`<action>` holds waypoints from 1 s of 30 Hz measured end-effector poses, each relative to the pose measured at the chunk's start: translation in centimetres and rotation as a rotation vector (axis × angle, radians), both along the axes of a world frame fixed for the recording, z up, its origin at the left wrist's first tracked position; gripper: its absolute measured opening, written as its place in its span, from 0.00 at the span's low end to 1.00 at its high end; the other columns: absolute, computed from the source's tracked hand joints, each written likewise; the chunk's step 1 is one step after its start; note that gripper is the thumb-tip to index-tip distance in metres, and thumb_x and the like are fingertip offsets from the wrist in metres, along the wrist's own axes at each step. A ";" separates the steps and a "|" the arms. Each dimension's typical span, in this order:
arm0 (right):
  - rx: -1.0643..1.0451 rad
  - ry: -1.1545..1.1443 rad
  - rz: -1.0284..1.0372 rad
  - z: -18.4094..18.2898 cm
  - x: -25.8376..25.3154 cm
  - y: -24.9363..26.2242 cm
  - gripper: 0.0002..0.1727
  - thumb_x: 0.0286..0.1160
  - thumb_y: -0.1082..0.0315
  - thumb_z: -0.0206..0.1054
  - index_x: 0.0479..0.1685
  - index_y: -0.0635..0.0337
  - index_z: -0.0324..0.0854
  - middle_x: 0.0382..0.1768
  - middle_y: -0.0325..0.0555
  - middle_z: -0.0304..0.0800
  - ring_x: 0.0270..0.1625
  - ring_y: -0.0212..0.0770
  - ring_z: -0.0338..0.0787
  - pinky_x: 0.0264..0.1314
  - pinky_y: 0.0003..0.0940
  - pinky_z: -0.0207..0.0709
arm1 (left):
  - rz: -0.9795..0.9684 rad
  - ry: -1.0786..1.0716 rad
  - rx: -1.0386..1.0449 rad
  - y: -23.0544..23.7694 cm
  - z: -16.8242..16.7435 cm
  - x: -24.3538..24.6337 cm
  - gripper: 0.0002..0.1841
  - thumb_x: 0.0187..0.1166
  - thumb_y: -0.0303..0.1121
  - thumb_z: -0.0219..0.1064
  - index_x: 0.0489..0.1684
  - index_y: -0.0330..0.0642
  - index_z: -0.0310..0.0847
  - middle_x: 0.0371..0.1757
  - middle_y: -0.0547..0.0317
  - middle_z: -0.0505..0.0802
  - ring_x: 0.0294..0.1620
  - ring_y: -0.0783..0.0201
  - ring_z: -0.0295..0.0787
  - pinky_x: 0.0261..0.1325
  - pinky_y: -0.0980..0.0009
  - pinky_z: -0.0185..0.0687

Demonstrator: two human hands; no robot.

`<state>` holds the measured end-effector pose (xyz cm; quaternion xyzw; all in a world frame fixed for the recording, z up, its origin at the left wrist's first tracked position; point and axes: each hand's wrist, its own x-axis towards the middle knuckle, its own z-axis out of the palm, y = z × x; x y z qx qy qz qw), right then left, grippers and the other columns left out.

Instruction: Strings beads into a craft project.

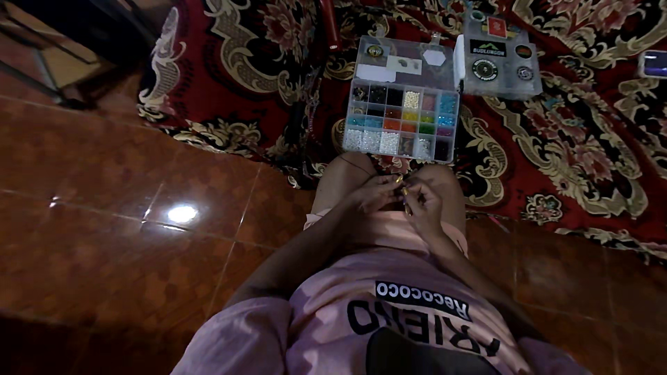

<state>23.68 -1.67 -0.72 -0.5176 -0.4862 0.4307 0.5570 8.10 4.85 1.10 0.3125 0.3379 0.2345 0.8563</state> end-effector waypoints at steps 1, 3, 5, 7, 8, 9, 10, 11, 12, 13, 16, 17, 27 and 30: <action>-0.002 0.005 -0.001 0.0 0.0 0.0 0.04 0.69 0.76 0.65 0.29 0.61 0.81 0.20 0.31 0.81 0.18 0.21 0.77 0.21 0.18 0.75 | -0.002 0.002 -0.002 0.0 0.0 0.0 0.14 0.94 0.30 0.44 0.54 0.38 0.78 0.46 0.63 0.90 0.50 0.69 0.89 0.64 0.67 0.85; -0.010 0.009 0.000 0.0 0.0 0.0 0.04 0.70 0.76 0.65 0.30 0.62 0.81 0.20 0.31 0.82 0.18 0.22 0.78 0.21 0.18 0.75 | -0.004 0.000 -0.003 0.0 -0.2 0.0 0.14 0.94 0.30 0.44 0.55 0.38 0.77 0.47 0.63 0.90 0.51 0.69 0.89 0.64 0.67 0.85; -0.008 0.007 -0.002 0.0 0.0 0.0 0.04 0.70 0.76 0.65 0.30 0.62 0.81 0.20 0.31 0.81 0.18 0.21 0.78 0.21 0.18 0.76 | 0.000 -0.003 -0.008 0.0 -0.4 0.0 0.14 0.94 0.29 0.44 0.55 0.38 0.78 0.47 0.63 0.91 0.51 0.69 0.89 0.63 0.67 0.85; -0.010 0.007 -0.001 0.0 0.0 0.0 0.04 0.70 0.76 0.65 0.30 0.62 0.81 0.20 0.31 0.81 0.18 0.21 0.78 0.21 0.18 0.75 | 0.002 -0.006 -0.012 0.1 -0.5 0.0 0.13 0.94 0.29 0.45 0.54 0.38 0.78 0.47 0.64 0.91 0.51 0.69 0.89 0.63 0.68 0.85; -0.012 0.007 0.001 0.0 0.0 0.0 0.03 0.70 0.76 0.65 0.30 0.62 0.81 0.20 0.31 0.81 0.18 0.21 0.78 0.21 0.18 0.75 | 0.000 -0.006 -0.011 0.1 -0.4 0.0 0.13 0.94 0.29 0.45 0.54 0.39 0.78 0.47 0.64 0.91 0.50 0.69 0.89 0.63 0.68 0.85; -0.012 0.006 0.001 0.1 0.0 0.0 0.03 0.70 0.76 0.65 0.30 0.62 0.81 0.20 0.31 0.81 0.18 0.21 0.78 0.21 0.18 0.75 | -0.004 -0.007 -0.007 0.1 -0.4 0.0 0.13 0.94 0.29 0.45 0.54 0.39 0.78 0.47 0.63 0.91 0.51 0.69 0.89 0.64 0.67 0.85; -0.013 0.003 -0.001 0.0 0.0 0.0 0.03 0.69 0.76 0.65 0.30 0.62 0.81 0.20 0.31 0.81 0.18 0.21 0.78 0.21 0.18 0.75 | -0.005 -0.007 -0.004 0.1 -0.3 0.0 0.13 0.94 0.29 0.45 0.54 0.39 0.79 0.48 0.63 0.91 0.51 0.69 0.89 0.64 0.67 0.85; -0.015 -0.001 -0.003 0.0 0.0 0.0 0.04 0.70 0.76 0.65 0.29 0.62 0.81 0.20 0.31 0.81 0.18 0.21 0.78 0.21 0.18 0.75 | -0.005 -0.006 0.000 0.1 -0.2 0.0 0.13 0.94 0.29 0.45 0.52 0.39 0.79 0.47 0.63 0.91 0.51 0.69 0.90 0.64 0.67 0.85; -0.016 -0.002 -0.002 0.0 0.0 0.0 0.04 0.70 0.76 0.65 0.29 0.61 0.81 0.20 0.31 0.82 0.18 0.21 0.78 0.21 0.18 0.75 | -0.006 -0.007 0.006 0.1 -0.2 0.0 0.13 0.94 0.29 0.45 0.51 0.40 0.79 0.47 0.64 0.91 0.50 0.69 0.89 0.63 0.67 0.85; -0.018 0.003 0.000 0.1 0.0 0.0 0.04 0.70 0.76 0.66 0.29 0.61 0.81 0.20 0.31 0.82 0.18 0.21 0.78 0.21 0.18 0.76 | -0.008 -0.007 0.015 0.1 -0.2 0.0 0.13 0.93 0.29 0.45 0.50 0.40 0.79 0.46 0.64 0.91 0.49 0.69 0.89 0.62 0.68 0.85; -0.032 0.023 0.000 0.3 0.0 0.0 0.04 0.69 0.76 0.65 0.28 0.61 0.80 0.20 0.31 0.82 0.18 0.21 0.78 0.20 0.18 0.76 | -0.017 -0.008 0.029 0.1 -0.3 -0.1 0.13 0.93 0.28 0.46 0.50 0.40 0.79 0.45 0.64 0.90 0.49 0.70 0.89 0.62 0.68 0.85; -0.033 0.029 -0.001 0.3 0.0 0.0 0.04 0.69 0.76 0.65 0.28 0.61 0.80 0.20 0.31 0.82 0.18 0.21 0.78 0.20 0.18 0.75 | -0.018 -0.004 0.033 0.1 -0.3 -0.1 0.13 0.93 0.28 0.46 0.50 0.39 0.79 0.45 0.64 0.90 0.49 0.69 0.89 0.62 0.68 0.85; -0.021 0.047 -0.002 0.2 0.1 -0.1 0.06 0.74 0.77 0.62 0.30 0.62 0.81 0.21 0.31 0.84 0.19 0.21 0.80 0.22 0.18 0.77 | -0.032 -0.008 0.100 0.1 -0.8 0.0 0.11 0.92 0.26 0.47 0.48 0.40 0.78 0.43 0.65 0.90 0.47 0.70 0.88 0.60 0.68 0.86; -0.014 0.052 -0.002 0.2 0.1 0.0 0.07 0.76 0.76 0.61 0.30 0.62 0.80 0.21 0.31 0.83 0.19 0.21 0.80 0.21 0.18 0.77 | -0.028 -0.012 0.120 0.1 -1.1 0.0 0.10 0.91 0.26 0.50 0.49 0.38 0.79 0.45 0.64 0.90 0.47 0.70 0.88 0.60 0.68 0.85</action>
